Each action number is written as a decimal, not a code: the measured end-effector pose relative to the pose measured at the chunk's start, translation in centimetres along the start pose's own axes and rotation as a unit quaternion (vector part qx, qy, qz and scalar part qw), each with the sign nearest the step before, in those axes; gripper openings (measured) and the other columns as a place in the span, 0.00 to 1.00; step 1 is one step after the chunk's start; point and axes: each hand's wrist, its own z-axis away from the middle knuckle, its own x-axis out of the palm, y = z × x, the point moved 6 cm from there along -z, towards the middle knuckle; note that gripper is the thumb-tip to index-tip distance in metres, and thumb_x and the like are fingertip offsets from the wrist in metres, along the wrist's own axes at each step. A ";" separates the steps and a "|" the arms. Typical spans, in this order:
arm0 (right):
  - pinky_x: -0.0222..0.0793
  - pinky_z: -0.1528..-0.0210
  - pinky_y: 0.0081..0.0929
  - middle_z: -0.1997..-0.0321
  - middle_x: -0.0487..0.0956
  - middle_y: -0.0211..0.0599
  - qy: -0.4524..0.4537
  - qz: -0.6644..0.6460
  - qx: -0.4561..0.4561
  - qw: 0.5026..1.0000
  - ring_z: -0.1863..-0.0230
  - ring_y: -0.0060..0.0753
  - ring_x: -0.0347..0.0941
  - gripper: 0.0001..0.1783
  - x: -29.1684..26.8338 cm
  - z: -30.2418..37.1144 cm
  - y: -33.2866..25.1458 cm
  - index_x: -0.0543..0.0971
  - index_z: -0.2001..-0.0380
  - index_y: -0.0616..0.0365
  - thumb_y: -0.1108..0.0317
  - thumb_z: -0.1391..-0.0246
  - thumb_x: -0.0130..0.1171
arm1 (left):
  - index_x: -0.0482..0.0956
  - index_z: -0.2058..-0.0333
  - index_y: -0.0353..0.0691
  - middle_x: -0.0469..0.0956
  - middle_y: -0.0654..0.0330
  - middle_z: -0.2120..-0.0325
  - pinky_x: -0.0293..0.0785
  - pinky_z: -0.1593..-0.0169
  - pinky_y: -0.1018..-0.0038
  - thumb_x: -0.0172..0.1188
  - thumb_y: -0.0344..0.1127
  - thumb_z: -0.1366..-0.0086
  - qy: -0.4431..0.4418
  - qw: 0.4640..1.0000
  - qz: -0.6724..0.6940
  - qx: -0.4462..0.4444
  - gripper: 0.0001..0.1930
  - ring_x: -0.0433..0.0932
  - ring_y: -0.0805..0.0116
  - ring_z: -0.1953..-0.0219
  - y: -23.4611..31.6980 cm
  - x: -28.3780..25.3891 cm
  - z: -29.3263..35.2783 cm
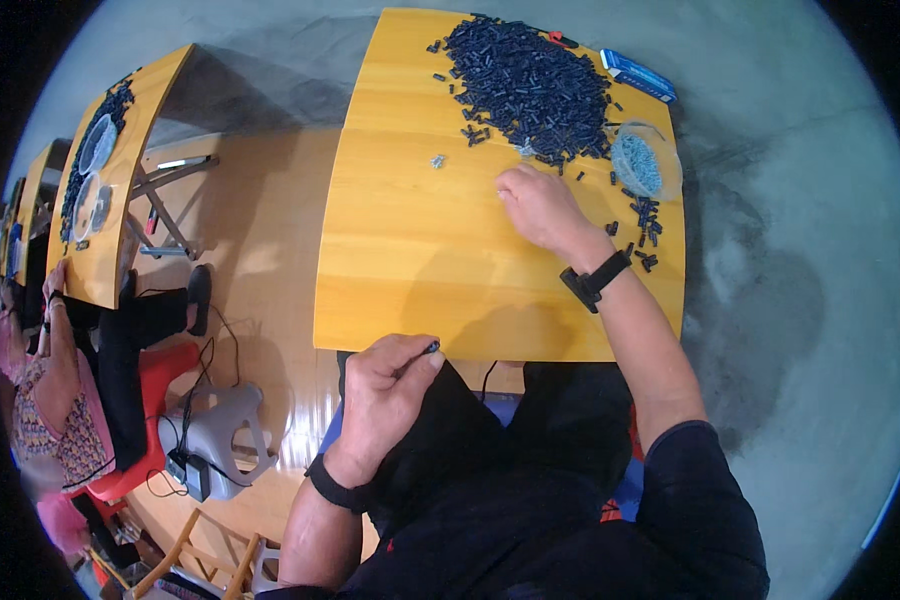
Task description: Assembling small black plastic components by hand at a workbench.
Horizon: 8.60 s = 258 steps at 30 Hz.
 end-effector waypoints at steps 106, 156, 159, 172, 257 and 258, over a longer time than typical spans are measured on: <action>0.69 0.76 0.15 0.69 0.76 0.37 -0.020 -0.556 0.063 0.829 0.77 0.19 0.74 0.07 -2.0 7.6 -16.3 0.79 0.61 0.67 0.80 0.43 0.57 | 0.82 0.64 0.33 0.80 0.54 0.75 0.74 0.67 0.74 0.65 0.24 0.43 0.050 0.993 0.075 0.075 0.07 0.79 0.67 0.72 1.1 -0.4 0.3; 0.67 0.78 0.25 0.80 0.76 0.39 -0.003 -0.360 -0.036 0.932 0.80 0.33 0.74 0.04 -5.3 6.6 -17.3 0.78 0.73 0.63 0.82 0.54 0.58 | 0.82 0.65 0.34 0.77 0.55 0.78 0.70 0.70 0.73 0.65 0.25 0.43 -0.011 0.995 0.003 0.102 0.07 0.75 0.65 0.75 1.9 -0.2 0.0; 0.68 0.77 0.23 0.80 0.77 0.38 -0.011 -0.403 0.002 0.915 0.79 0.29 0.75 0.04 -4.8 6.8 -17.0 0.79 0.72 0.64 0.82 0.52 0.58 | 0.82 0.64 0.34 0.77 0.56 0.77 0.70 0.69 0.73 0.64 0.25 0.42 -0.027 0.994 0.027 0.102 0.07 0.76 0.67 0.74 1.9 -0.1 0.1; 0.70 0.75 0.20 0.78 0.79 0.37 -0.010 -0.472 0.056 0.880 0.77 0.25 0.76 0.03 -4.9 7.2 -16.8 0.79 0.71 0.65 0.79 0.48 0.57 | 0.83 0.62 0.35 0.79 0.59 0.74 0.72 0.65 0.77 0.62 0.25 0.39 -0.047 0.987 0.142 0.065 0.07 0.76 0.73 0.70 2.1 0.2 0.2; 0.73 0.58 0.50 0.68 0.79 0.58 0.020 0.149 0.262 0.953 0.62 0.61 0.76 0.13 -4.1 1.8 10.8 0.81 0.73 0.61 0.61 0.50 0.57 | 0.79 0.61 0.27 0.81 0.54 0.70 0.78 0.61 0.77 0.58 0.21 0.37 -0.026 0.998 -0.001 0.059 0.07 0.82 0.69 0.67 0.8 -0.6 0.2; 0.73 0.58 0.50 0.69 0.79 0.57 0.048 0.176 0.251 0.951 0.63 0.61 0.76 0.13 -4.2 1.8 10.6 0.80 0.75 0.62 0.62 0.50 0.56 | 0.79 0.61 0.27 0.81 0.54 0.70 0.78 0.61 0.77 0.58 0.21 0.37 -0.016 0.999 -0.008 0.043 0.07 0.82 0.69 0.67 0.8 -0.7 0.2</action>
